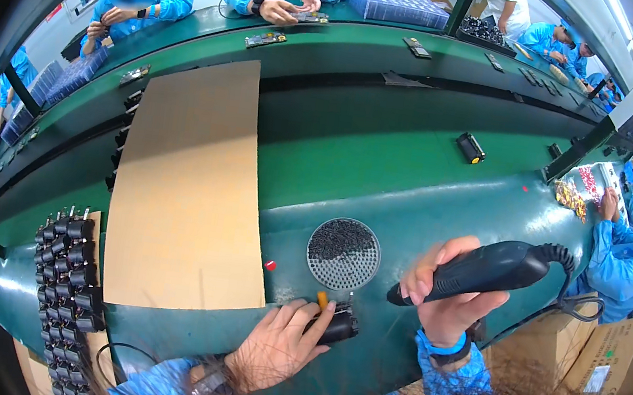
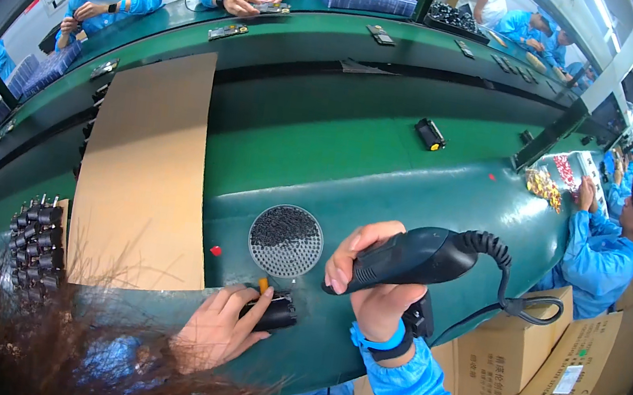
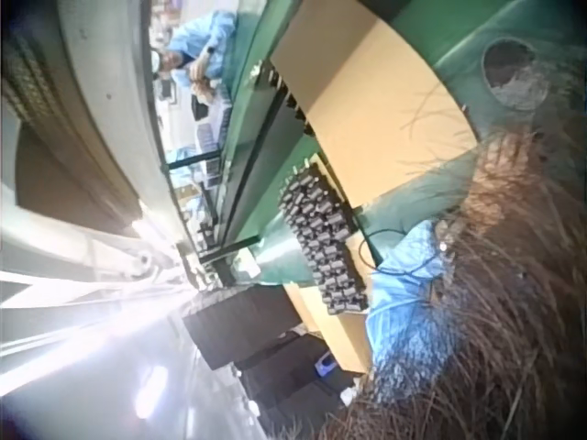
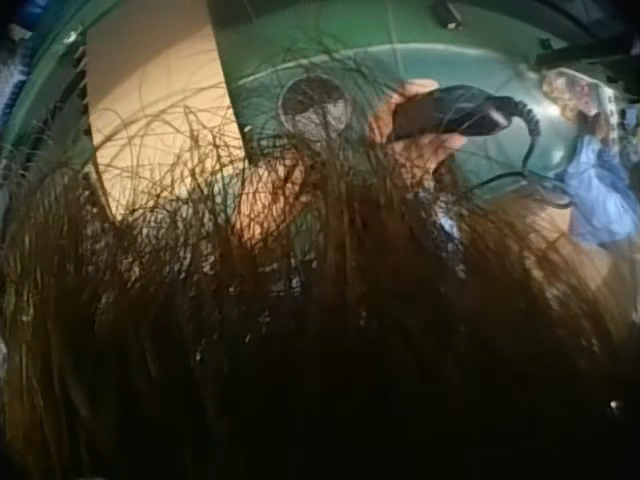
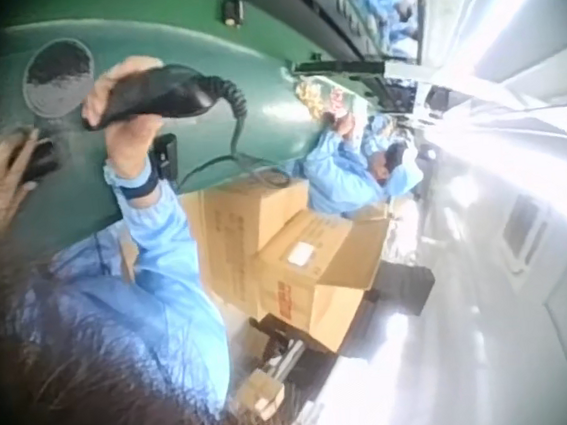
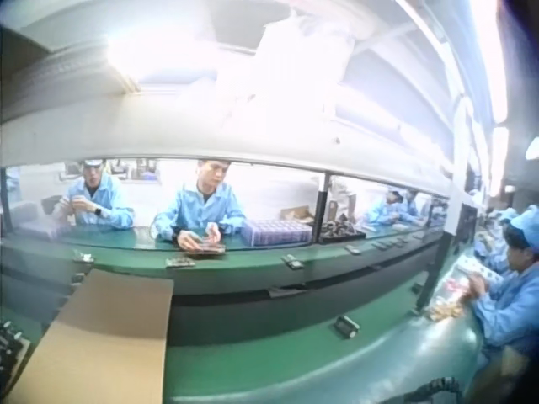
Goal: Assembling small electrical components using an electric screwdriver and packing them into a box on a production line.
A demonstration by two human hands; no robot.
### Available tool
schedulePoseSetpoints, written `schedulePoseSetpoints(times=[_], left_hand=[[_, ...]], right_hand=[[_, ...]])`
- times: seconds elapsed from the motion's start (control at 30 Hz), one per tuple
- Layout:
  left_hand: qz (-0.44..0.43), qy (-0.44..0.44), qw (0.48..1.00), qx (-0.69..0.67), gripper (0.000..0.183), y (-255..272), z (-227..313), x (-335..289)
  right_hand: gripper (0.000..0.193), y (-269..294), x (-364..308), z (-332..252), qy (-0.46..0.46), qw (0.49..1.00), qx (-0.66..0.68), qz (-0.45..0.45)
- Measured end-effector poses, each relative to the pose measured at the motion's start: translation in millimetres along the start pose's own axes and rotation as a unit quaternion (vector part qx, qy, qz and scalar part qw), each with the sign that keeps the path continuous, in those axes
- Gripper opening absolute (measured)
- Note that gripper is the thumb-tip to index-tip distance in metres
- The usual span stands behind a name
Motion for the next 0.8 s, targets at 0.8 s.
schedulePoseSetpoints(times=[0.8], left_hand=[[0.014, -0.031, 0.987, -0.156, 0.059, 5.2, -21.1, 6.4]], right_hand=[[0.089, -24.5, 31.2, 56.3, 0.060, 0.998, 0.010, -0.026]])
Point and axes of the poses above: each hand's wrist, its own x-axis towards the middle knuckle, its own y-axis out of the back of the hand, z = x × y, the point moved 9 cm from there along x, towards the middle knuckle, and after that the axes turned 9 degrees about -z, right-handed, at the moved point
